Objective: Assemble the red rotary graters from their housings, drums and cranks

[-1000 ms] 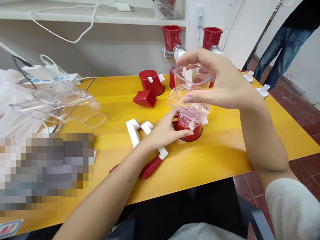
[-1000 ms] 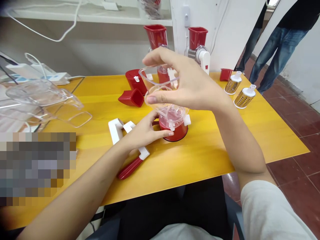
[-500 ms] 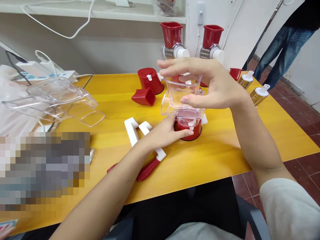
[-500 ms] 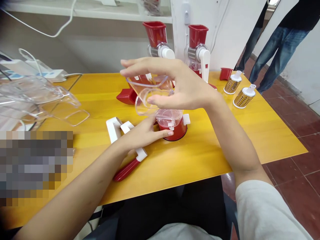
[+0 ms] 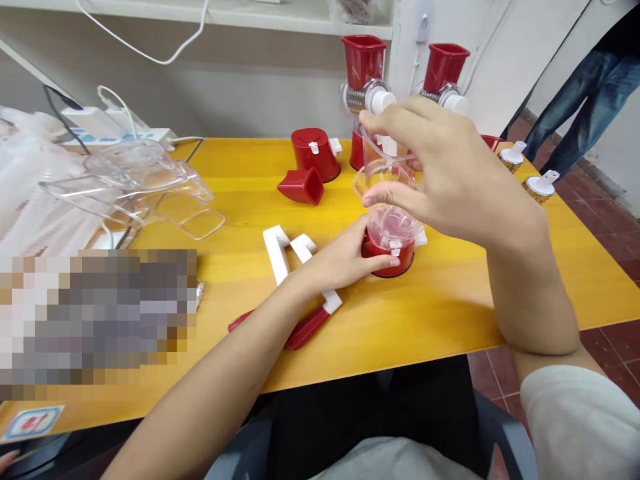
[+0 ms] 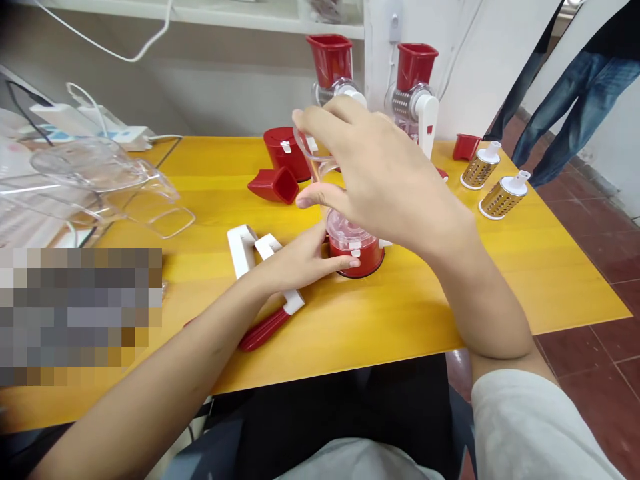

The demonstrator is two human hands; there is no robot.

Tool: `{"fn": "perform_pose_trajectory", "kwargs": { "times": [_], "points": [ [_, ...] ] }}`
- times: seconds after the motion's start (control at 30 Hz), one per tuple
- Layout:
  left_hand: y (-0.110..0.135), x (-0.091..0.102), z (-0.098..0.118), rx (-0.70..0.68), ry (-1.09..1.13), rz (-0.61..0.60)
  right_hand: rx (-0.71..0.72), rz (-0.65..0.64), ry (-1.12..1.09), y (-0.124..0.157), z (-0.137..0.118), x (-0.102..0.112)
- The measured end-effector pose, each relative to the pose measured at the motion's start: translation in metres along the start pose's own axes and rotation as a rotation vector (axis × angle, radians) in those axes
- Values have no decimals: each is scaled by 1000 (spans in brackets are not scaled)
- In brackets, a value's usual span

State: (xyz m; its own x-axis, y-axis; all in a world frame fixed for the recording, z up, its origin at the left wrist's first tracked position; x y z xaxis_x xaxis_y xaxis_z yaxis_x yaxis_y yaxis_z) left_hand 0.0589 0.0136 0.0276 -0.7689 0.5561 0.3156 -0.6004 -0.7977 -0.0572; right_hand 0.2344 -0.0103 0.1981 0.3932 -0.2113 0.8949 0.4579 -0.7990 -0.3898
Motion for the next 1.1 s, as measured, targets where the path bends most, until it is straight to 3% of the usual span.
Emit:
{"fn": "perform_pose_trajectory", "kwargs": {
  "times": [0.23,0.43,0.73,0.87,0.97,1.0,1.03,1.1],
  "points": [
    [-2,-1,-5,32,-27,14,-184,65,21,-3,3,-7],
    [0,0,0,1,-22,5,-247,82,142,3,-5,-11],
    [1,-1,8,-19,13,46,-165,60,169,4,-6,-9],
    [0,0,4,-42,106,119,-67,130,-1,4,1,3],
    [0,0,2,-28,136,105,7,459,-169,4,44,35],
    [0,0,1,-17,131,107,-14,717,-148,9,70,49],
    [0,-1,2,-7,122,113,-112,903,-54,15,100,58],
    [1,-1,4,4,111,129,-534,955,152,24,170,59]
  ]
}}
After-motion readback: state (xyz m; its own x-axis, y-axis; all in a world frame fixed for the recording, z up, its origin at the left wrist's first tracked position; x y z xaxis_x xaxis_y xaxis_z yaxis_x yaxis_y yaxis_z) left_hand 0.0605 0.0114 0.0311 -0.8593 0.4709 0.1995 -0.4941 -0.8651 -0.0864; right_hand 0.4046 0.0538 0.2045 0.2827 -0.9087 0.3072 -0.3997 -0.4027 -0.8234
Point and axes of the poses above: each hand's wrist, its own y-axis away from the middle knuckle, its own x-axis out of the back of the hand, z = x × y, the point moved 4 cm from there along -y, towards the middle knuckle, and after that the axes turned 8 degrees about y, right-handed, at the moved point
